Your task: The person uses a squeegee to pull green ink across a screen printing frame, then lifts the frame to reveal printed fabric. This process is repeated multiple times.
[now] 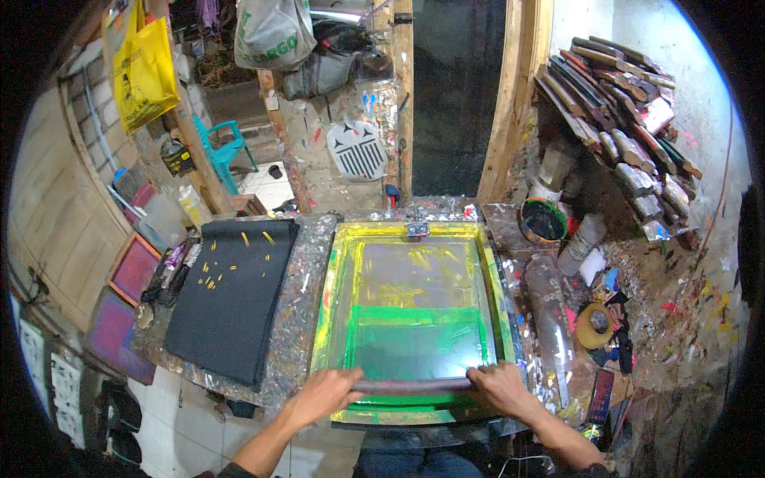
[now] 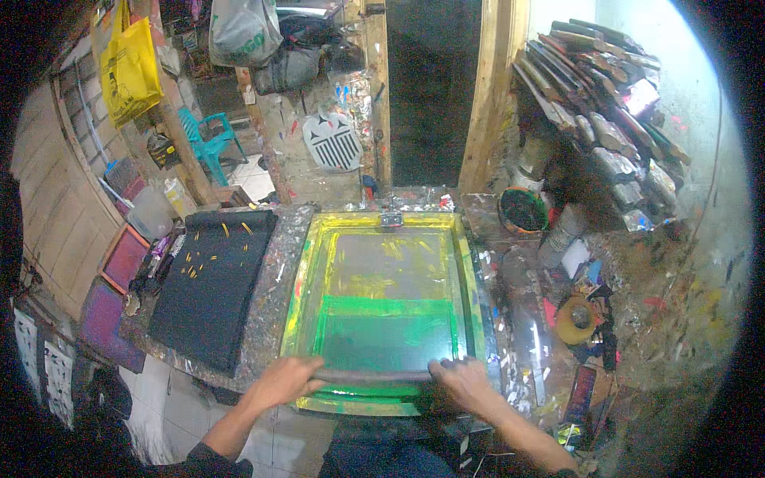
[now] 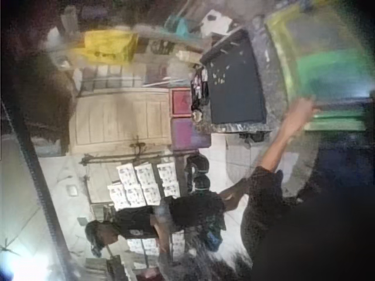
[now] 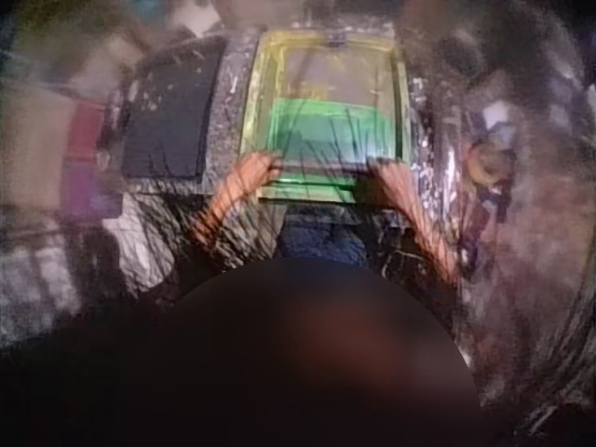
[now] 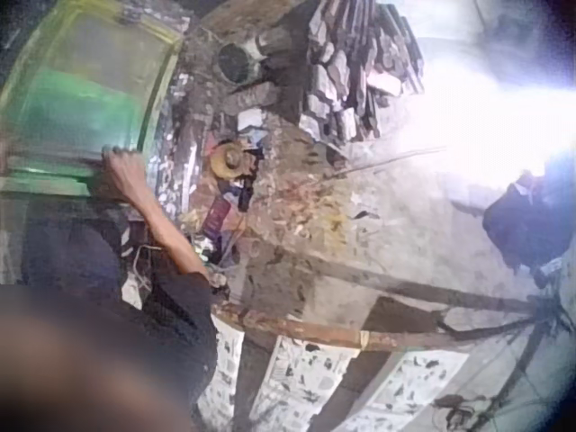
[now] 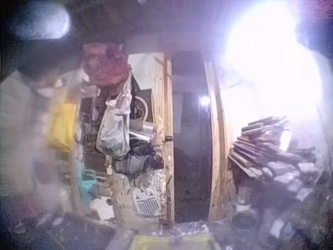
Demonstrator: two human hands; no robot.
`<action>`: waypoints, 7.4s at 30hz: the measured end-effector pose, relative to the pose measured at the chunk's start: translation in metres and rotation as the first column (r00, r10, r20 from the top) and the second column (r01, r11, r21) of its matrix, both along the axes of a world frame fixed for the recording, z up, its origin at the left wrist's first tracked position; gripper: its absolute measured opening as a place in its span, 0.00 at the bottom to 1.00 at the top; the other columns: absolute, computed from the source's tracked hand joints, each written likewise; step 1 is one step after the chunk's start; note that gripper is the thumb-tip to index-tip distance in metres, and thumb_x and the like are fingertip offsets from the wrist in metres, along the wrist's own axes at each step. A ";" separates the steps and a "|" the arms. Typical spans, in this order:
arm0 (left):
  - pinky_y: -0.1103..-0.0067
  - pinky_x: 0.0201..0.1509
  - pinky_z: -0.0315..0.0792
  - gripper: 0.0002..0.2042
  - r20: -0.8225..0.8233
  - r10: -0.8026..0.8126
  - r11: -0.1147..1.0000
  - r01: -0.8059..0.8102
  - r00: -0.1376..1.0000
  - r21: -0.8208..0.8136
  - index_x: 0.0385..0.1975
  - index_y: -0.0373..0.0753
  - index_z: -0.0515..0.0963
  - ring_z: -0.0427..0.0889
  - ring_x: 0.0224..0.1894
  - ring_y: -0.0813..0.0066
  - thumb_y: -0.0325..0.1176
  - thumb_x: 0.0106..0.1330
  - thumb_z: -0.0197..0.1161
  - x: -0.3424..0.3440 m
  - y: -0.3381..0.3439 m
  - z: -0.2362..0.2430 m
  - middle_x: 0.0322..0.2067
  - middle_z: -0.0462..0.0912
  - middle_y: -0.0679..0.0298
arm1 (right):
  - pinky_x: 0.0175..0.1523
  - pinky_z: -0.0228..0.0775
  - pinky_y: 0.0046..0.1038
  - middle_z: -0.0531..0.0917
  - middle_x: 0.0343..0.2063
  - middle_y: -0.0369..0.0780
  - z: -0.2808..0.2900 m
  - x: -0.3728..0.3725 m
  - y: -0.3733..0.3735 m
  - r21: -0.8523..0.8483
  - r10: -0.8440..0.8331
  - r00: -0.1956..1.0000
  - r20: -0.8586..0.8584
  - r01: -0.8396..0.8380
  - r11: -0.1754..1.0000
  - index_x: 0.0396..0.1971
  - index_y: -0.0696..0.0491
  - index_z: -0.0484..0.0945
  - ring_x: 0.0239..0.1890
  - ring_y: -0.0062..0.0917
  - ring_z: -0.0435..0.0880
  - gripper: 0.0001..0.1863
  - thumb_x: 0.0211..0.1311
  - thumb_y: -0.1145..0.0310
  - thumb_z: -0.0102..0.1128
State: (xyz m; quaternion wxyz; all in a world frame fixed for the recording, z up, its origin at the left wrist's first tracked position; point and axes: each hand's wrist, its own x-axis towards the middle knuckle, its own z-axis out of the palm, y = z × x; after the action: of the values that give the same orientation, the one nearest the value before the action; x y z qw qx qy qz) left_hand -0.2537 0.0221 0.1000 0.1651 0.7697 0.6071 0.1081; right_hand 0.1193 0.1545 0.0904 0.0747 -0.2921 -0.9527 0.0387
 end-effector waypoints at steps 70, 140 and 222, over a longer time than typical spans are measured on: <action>0.55 0.80 0.51 0.60 0.756 0.354 0.275 -0.834 0.550 0.478 0.75 0.34 0.51 0.64 0.73 0.58 0.59 0.51 0.81 0.001 -0.038 0.024 0.70 0.62 0.49 | 0.42 0.60 0.39 0.71 0.19 0.36 0.133 -0.060 -0.012 0.526 -0.061 0.906 -0.419 0.297 0.797 0.21 0.49 0.72 0.25 0.30 0.72 0.37 0.60 0.25 0.58; 0.70 0.26 0.83 0.22 0.882 0.456 0.722 -0.529 -0.120 -0.445 0.60 0.29 0.60 0.86 0.27 0.63 0.30 0.72 0.58 0.042 -0.123 -0.156 0.31 0.83 0.52 | 0.68 0.63 0.52 0.79 0.58 0.50 -0.069 -0.033 -0.167 -0.245 -0.082 0.943 -0.322 0.001 0.970 0.59 0.57 0.77 0.63 0.47 0.75 0.26 0.69 0.56 0.65; 0.59 0.38 0.76 0.24 -0.014 0.331 0.894 -0.308 0.944 0.326 0.31 0.34 0.74 0.83 0.34 0.48 0.44 0.51 0.81 -0.017 0.119 -0.043 0.29 0.80 0.50 | 0.32 0.75 0.44 0.83 0.24 0.44 -0.031 -0.085 0.168 0.153 0.034 0.989 -0.146 -0.011 0.988 0.29 0.53 0.76 0.27 0.45 0.85 0.29 0.56 0.40 0.72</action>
State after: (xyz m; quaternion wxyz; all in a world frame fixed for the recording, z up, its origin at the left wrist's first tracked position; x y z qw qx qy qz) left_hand -0.2711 0.1410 0.0569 -0.0024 0.6792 0.7051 0.2039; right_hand 0.0342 0.3230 0.0595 0.1670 -0.2710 -0.9479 -0.0113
